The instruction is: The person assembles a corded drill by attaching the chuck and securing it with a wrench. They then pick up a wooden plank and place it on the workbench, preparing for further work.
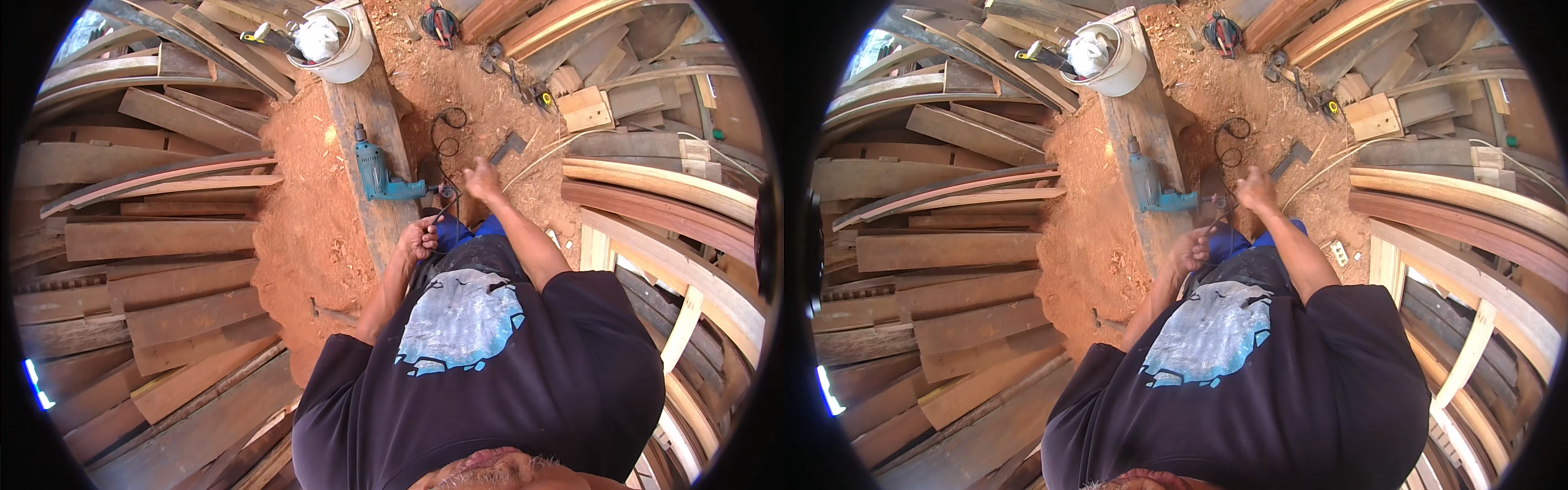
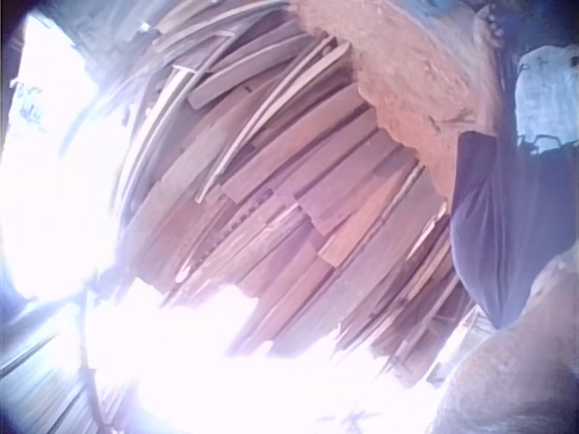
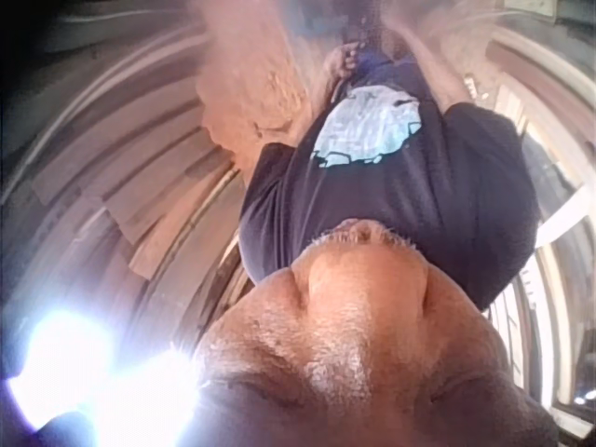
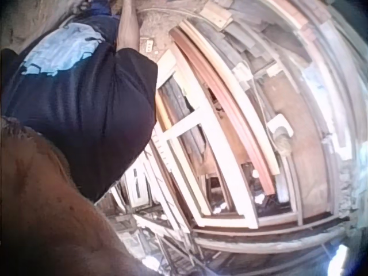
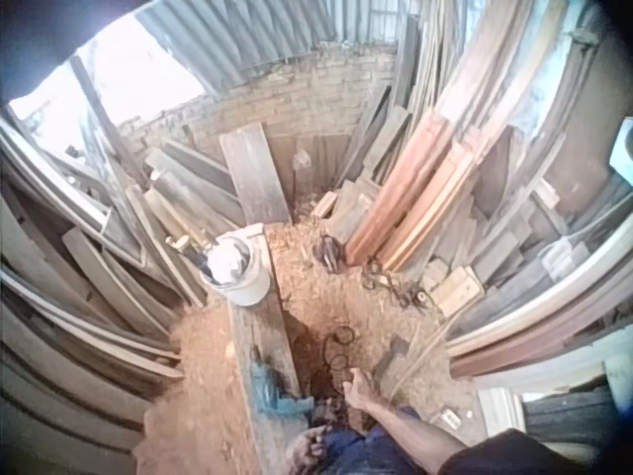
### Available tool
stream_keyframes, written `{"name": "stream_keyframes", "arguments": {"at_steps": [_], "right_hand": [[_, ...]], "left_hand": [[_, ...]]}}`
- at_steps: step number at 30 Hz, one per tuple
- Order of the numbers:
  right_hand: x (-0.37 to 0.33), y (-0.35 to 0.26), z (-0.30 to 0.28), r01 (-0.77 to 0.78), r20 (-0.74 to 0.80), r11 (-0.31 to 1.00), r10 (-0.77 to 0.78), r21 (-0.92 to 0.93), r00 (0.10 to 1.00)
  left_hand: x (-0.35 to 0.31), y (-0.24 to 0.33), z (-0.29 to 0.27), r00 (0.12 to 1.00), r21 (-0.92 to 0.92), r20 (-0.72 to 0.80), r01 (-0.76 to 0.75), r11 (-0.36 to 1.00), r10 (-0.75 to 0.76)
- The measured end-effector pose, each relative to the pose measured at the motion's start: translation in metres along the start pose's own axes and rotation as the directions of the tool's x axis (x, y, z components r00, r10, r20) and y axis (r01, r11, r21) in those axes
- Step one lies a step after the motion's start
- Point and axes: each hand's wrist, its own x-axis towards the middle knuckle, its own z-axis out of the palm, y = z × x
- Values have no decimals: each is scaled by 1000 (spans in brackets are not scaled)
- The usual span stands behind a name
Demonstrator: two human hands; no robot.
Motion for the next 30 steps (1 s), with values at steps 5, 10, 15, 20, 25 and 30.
{"name": "stream_keyframes", "arguments": {"at_steps": [5,10,15,20,25,30], "right_hand": [[-15,70,33,-640,568,668,378,379,731],[-19,46,56,-720,767,274,-137,638,627],[-34,3,37,-411,592,637,-90,652,801],[-36,-3,13,-169,467,734,-222,658,856],[-37,26,0,-366,424,318,-133,874,896],[-31,93,-130,-247,247,-238,-30,939,969]], "left_hand": [[-11,-17,-14,985,-46,106,139,989,-134],[-26,-29,-6,987,135,-84,147,980,-136],[-10,-16,-28,819,509,-329,-266,818,471],[22,31,70,719,179,-442,-516,838,537],[72,62,32,663,-91,-487,-686,721,569],[48,58,25,610,79,-560,-634,769,560]]}}
